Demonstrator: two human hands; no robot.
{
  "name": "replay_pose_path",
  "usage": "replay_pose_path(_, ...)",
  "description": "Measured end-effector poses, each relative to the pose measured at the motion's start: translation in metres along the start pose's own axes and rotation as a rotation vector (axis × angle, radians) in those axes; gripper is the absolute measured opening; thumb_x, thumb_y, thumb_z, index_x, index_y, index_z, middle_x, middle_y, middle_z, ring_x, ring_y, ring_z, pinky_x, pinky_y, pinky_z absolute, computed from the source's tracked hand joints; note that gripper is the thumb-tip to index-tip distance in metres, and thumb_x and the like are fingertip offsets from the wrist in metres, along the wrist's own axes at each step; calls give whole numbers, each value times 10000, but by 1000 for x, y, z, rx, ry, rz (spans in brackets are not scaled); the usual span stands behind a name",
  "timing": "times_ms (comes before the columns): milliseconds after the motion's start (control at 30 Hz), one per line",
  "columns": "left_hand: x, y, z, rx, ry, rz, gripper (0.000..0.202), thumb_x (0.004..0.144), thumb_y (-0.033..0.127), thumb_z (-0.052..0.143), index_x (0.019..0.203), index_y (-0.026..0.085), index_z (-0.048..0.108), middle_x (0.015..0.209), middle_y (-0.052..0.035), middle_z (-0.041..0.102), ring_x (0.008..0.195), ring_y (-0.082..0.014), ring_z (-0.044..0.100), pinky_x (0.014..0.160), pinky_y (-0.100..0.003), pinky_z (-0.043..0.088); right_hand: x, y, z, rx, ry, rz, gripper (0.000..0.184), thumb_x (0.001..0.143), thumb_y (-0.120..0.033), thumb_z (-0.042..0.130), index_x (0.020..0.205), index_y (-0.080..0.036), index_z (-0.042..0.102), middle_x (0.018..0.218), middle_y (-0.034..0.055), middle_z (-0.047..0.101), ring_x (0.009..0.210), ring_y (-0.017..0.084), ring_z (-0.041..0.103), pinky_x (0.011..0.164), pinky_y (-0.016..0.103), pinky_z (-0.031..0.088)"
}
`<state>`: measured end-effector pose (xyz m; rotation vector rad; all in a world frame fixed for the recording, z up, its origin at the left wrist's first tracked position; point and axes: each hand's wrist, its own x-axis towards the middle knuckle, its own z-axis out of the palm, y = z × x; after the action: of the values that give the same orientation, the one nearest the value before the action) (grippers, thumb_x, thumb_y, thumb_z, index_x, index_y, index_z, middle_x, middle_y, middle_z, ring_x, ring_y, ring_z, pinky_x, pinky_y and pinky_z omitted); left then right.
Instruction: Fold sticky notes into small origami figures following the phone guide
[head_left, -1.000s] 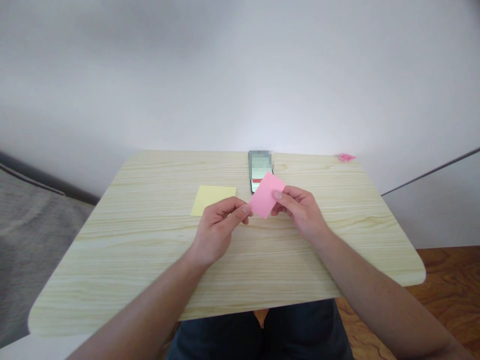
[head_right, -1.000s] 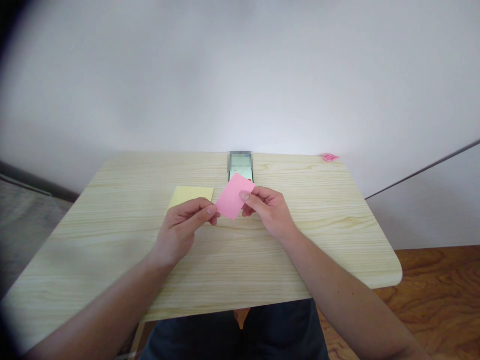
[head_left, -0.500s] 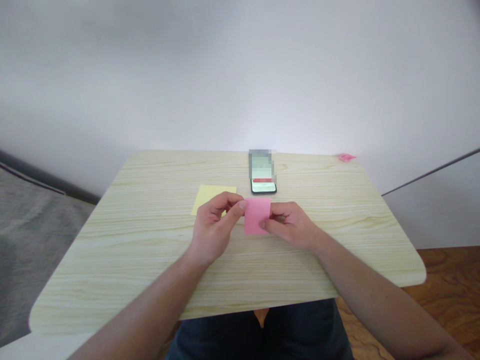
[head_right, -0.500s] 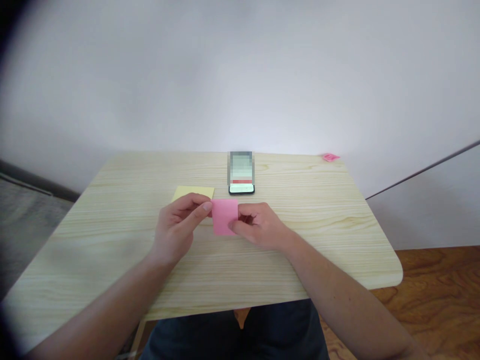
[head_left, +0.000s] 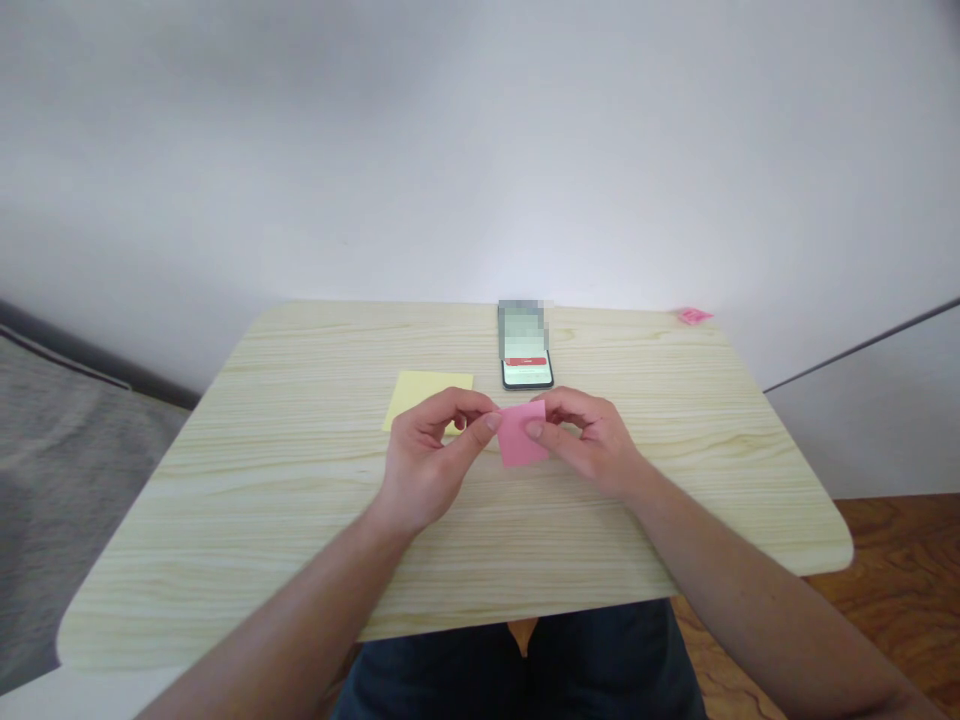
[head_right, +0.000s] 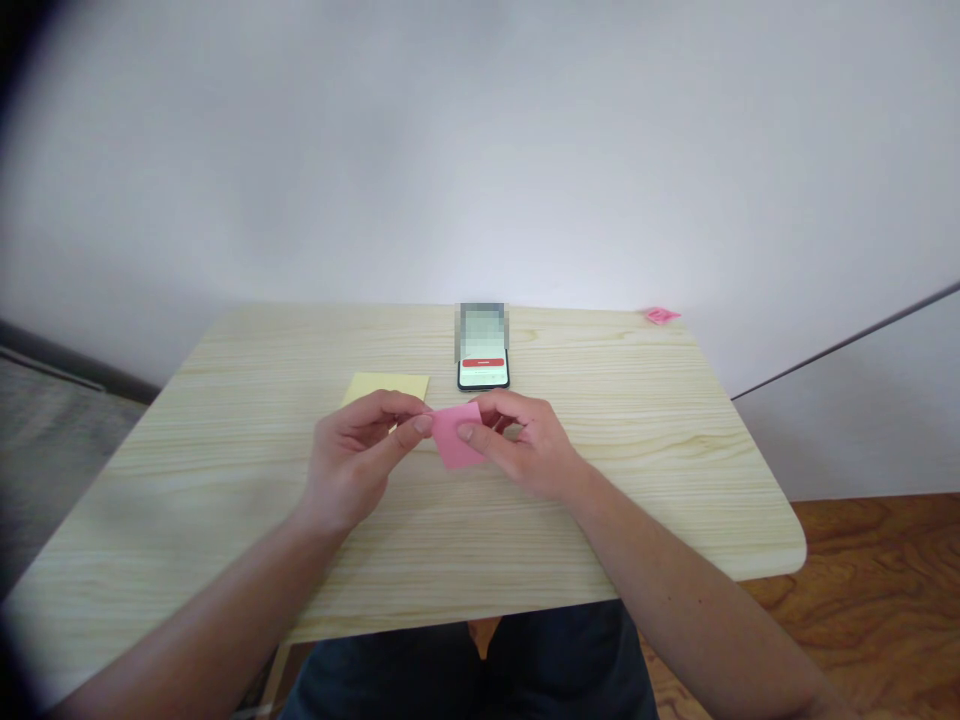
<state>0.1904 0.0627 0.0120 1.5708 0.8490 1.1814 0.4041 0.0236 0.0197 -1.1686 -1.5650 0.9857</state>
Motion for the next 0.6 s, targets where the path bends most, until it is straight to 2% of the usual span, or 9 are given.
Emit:
replay_pose_path(167, 1, 3, 0, 60, -17, 58, 22, 877, 239, 766, 894, 226, 759, 835, -24, 709, 775, -159, 587, 727, -323, 453, 1, 3, 0, 3, 129, -117, 93, 922, -309, 726, 945, -226, 763, 908, 37, 752, 814, 178, 672, 720, 318, 531)
replay_pose_path(400, 1, 5, 2, 88, -8, 100, 41, 862, 196, 766, 890, 213, 741, 853, -36, 701, 793, -173, 591, 742, -346, 464, 2, -2, -1, -116, 160, -281, 112, 923, -204, 717, 985, -251, 798, 919, 41, 763, 842, 185, 689, 773, 354, 549)
replay_pose_path(600, 1, 6, 4, 110, -8, 122, 54, 858, 180, 760, 893, 213, 737, 855, -37, 695, 793, -176, 599, 736, -345, 472, 2, -4, -1, -193, 195, -359, 172, 908, -176, 731, 1032, -271, 803, 939, 40, 760, 881, 191, 697, 800, 365, 570)
